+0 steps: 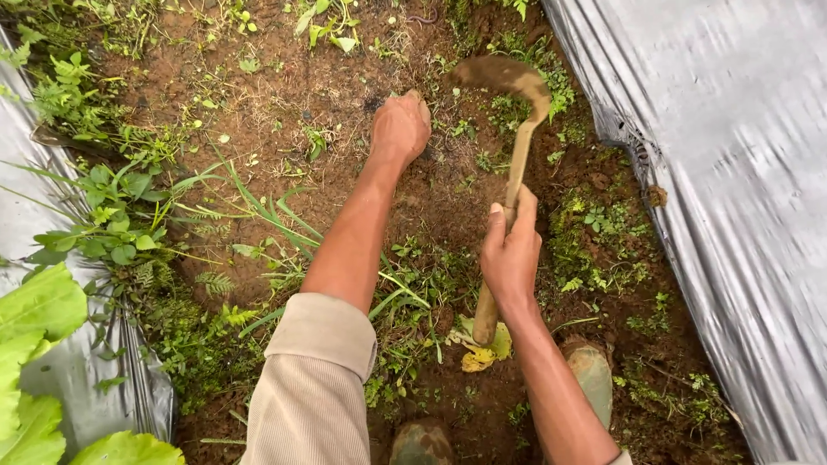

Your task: The person uses a hoe to loosen soil and remove weeds from a garden bed. They pull the uprooted weeds by hand and toss them aside, working along the edge of a plastic-covered row with leafy green plants.

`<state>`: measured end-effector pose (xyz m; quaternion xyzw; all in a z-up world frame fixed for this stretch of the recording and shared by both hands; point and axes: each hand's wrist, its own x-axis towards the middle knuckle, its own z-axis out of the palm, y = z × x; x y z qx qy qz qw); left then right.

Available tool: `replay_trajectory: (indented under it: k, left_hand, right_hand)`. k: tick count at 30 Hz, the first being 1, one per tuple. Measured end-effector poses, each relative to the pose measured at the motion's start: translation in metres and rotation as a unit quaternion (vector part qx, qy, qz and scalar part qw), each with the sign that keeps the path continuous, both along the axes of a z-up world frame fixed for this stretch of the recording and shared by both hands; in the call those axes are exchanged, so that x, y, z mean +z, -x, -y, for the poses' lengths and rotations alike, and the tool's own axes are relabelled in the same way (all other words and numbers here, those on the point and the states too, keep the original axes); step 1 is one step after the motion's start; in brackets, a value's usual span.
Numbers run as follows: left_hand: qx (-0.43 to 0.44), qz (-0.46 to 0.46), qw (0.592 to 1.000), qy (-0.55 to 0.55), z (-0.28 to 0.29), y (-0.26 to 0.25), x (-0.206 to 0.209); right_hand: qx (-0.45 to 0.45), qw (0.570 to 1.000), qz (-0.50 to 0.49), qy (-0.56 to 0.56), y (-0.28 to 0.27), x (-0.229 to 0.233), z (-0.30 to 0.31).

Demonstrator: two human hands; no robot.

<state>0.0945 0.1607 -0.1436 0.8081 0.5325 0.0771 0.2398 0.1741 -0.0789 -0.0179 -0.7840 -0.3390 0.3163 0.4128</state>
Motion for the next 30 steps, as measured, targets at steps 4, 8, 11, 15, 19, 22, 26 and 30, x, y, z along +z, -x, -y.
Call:
replay_trajectory:
  k: [4,8,11,15,19,22,26,30]
  left_hand:
    - [0.017,0.071,0.997,0.023,-0.003,-0.002,0.007]
    - [0.075,0.070,0.991,0.082,-0.014,0.006,0.061]
    - [0.174,0.166,0.970,0.034,-0.035,0.037,0.093]
    - [0.211,0.213,0.948,0.106,-0.029,0.067,0.103]
    - [0.105,0.107,0.967,0.204,0.014,0.084,0.073]
    - [0.010,-0.020,0.964,0.264,0.045,0.098,0.068]
    - [-0.061,-0.117,0.962,0.239,0.082,0.113,0.067]
    - [0.015,-0.100,0.973,0.208,0.100,0.109,0.121]
  right_hand:
    - [-0.026,0.999,0.008,-0.022,0.004,0.003,-0.004]
    - [-0.019,0.989,-0.076,0.123,-0.004,0.024,-0.008]
    - [-0.021,0.999,-0.028,0.024,0.001,0.020,-0.006]
    - [-0.024,0.997,-0.040,-0.055,0.011,0.039,-0.021]
    - [-0.021,0.994,-0.099,-0.053,0.013,0.042,-0.025]
    - [-0.006,0.987,-0.143,-0.071,0.011,0.035,-0.024]
    - [-0.026,0.984,-0.175,-0.022,0.020,0.026,-0.014]
    - [-0.021,0.977,-0.198,0.074,0.037,0.006,0.008]
